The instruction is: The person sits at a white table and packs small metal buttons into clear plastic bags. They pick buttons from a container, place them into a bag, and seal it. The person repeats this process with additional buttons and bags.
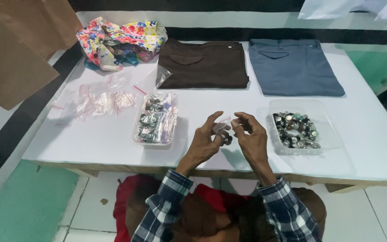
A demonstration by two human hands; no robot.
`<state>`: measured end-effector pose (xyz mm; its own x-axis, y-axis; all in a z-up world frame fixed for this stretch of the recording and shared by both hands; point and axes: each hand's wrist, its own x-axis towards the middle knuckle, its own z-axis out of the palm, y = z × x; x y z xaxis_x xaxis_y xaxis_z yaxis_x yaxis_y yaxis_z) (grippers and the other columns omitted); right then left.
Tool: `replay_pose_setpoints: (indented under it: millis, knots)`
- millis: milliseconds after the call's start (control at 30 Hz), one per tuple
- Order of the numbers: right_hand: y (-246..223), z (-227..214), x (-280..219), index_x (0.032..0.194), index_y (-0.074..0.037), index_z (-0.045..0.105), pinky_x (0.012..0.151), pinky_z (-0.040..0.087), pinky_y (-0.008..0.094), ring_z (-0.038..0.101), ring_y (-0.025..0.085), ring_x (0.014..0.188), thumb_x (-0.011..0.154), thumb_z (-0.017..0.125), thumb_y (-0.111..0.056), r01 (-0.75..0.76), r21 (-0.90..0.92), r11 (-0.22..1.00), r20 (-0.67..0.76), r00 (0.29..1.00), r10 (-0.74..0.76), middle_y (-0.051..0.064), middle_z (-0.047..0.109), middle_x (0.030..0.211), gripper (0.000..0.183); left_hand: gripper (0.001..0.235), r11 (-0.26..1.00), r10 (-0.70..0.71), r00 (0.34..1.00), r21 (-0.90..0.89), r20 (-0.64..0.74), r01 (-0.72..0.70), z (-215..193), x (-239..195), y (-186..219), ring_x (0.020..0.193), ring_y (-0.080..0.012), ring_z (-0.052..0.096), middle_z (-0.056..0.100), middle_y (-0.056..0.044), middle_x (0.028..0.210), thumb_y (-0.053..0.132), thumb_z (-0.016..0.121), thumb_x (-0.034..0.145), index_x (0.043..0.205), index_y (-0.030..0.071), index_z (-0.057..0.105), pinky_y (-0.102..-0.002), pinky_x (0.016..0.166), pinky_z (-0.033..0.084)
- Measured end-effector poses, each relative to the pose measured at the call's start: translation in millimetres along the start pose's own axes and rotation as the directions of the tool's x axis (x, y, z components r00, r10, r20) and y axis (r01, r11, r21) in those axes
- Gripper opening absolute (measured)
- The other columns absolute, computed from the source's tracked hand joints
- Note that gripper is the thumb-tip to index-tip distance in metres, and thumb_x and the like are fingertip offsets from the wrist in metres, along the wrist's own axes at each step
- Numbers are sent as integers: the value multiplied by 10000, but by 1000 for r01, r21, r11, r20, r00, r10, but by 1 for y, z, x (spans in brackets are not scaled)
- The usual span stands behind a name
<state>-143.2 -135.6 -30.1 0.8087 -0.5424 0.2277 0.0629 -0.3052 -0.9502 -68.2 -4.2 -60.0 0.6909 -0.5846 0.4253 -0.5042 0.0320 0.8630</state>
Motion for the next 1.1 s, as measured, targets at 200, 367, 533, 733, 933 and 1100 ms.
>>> replay_pose_setpoints:
  millis: [200, 367, 533, 733, 933, 1100]
  knots:
    - [14, -1, 2, 1082, -81, 770, 840, 600, 360, 711, 196, 976, 927, 756, -211, 8, 60, 998, 21, 1000, -10, 131, 758, 984, 203, 655, 987, -122, 987, -92, 103, 131, -8, 1, -7, 1078, -431, 678, 709, -217, 1089, 8, 510, 756, 1392, 164, 483, -544, 1019, 514]
    - [14, -5, -1, 1064, -55, 771, 836, 575, 340, 667, 150, 966, 933, 755, -197, 6, 63, 998, 52, 999, -9, 148, 758, 950, 193, 375, 997, -68, 997, -21, 35, 68, -7, 0, -8, 1153, -376, 658, 710, -141, 1130, 192, 705, 860, 1228, 168, 643, -498, 984, 547]
    - [32, -2, -2, 1022, -49, 771, 876, 547, 345, 682, 167, 984, 920, 780, -136, 47, 83, 995, 52, 997, -51, 149, 752, 955, 134, 177, 999, 18, 1000, 46, -21, -17, -10, 0, -3, 994, -386, 719, 757, -161, 961, 167, 711, 925, 1094, 118, 726, -501, 899, 578]
    - [39, -4, -8, 1008, -16, 750, 924, 521, 428, 635, 216, 1094, 934, 776, -78, 124, 88, 988, 44, 991, -128, 186, 723, 1036, 100, 121, 955, 47, 999, 292, 3, -46, -2, 2, -11, 880, -323, 753, 764, -131, 872, 158, 686, 942, 1034, 102, 739, -423, 856, 607]
    - [43, -9, -12, 1070, -29, 743, 957, 497, 465, 657, 253, 1086, 990, 740, -96, 126, -3, 992, 48, 991, -125, 174, 717, 1065, 104, 98, 923, 5, 1000, 384, -1, -4, 5, -4, -4, 765, -336, 746, 746, -136, 771, 140, 642, 971, 995, 91, 724, -386, 809, 610]
    - [12, -19, -21, 1032, -82, 736, 977, 510, 345, 667, 188, 1082, 965, 681, -159, 107, -267, 958, 108, 991, -81, 58, 739, 1087, 116, 236, 970, 11, 1000, 241, -11, -8, 12, -12, -10, 631, -172, 695, 756, -97, 858, 239, 608, 979, 1051, 39, 710, -276, 581, 548]
